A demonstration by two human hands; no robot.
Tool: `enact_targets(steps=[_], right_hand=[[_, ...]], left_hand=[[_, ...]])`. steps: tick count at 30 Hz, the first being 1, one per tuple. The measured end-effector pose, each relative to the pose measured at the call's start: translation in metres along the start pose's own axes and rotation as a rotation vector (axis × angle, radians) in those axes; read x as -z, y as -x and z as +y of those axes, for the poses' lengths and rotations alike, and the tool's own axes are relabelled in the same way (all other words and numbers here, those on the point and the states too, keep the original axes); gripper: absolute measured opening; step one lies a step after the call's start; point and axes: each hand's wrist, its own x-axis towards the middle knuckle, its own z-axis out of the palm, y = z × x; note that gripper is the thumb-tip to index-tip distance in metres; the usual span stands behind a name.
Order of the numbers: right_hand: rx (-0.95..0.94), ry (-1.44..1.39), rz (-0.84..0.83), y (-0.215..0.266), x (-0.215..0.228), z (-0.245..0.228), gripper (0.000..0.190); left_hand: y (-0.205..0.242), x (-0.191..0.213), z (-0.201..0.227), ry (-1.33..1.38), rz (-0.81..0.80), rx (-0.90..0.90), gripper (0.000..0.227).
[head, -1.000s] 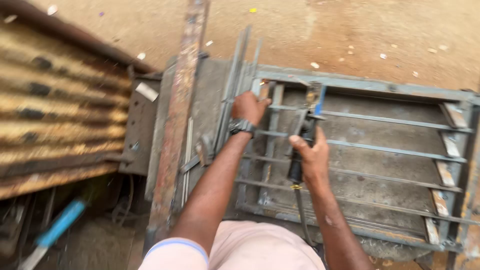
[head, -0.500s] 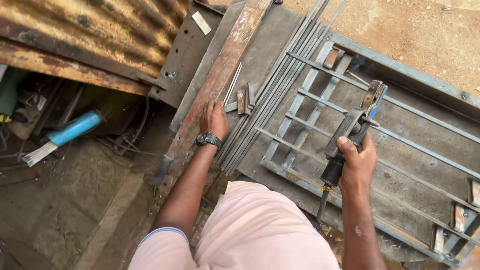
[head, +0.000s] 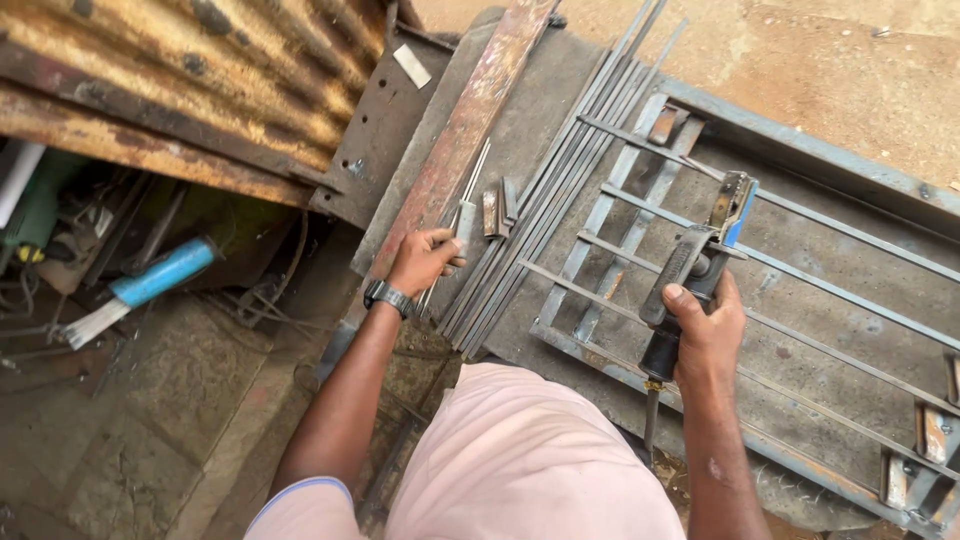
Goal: Welding metal rods onto a rectangular metal frame using an arc welder.
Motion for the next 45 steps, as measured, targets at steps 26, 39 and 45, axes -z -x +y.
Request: enact_targets(steps=[26, 39, 45], right_hand=[[-0.068, -0.037, 0.13, -0.022, 0.029, 0.009, 0.076], [-0.114, -0.003, 0.097, -0.026, 0.024, 0.018, 0.075], [-0.167, 0.024, 0.098, -0.03, 0.019, 0.018, 0.073]], left_hand=[[-0.071, -0.179, 0.114, -0.666, 0.202, -0.328, 0.026], [-0.086, -0.213, 0.177, -0.824, -0.035, -0.113, 0.034], [-0.085, -0.218, 0.182, -0.797, 0.023, -0.095, 0.037]])
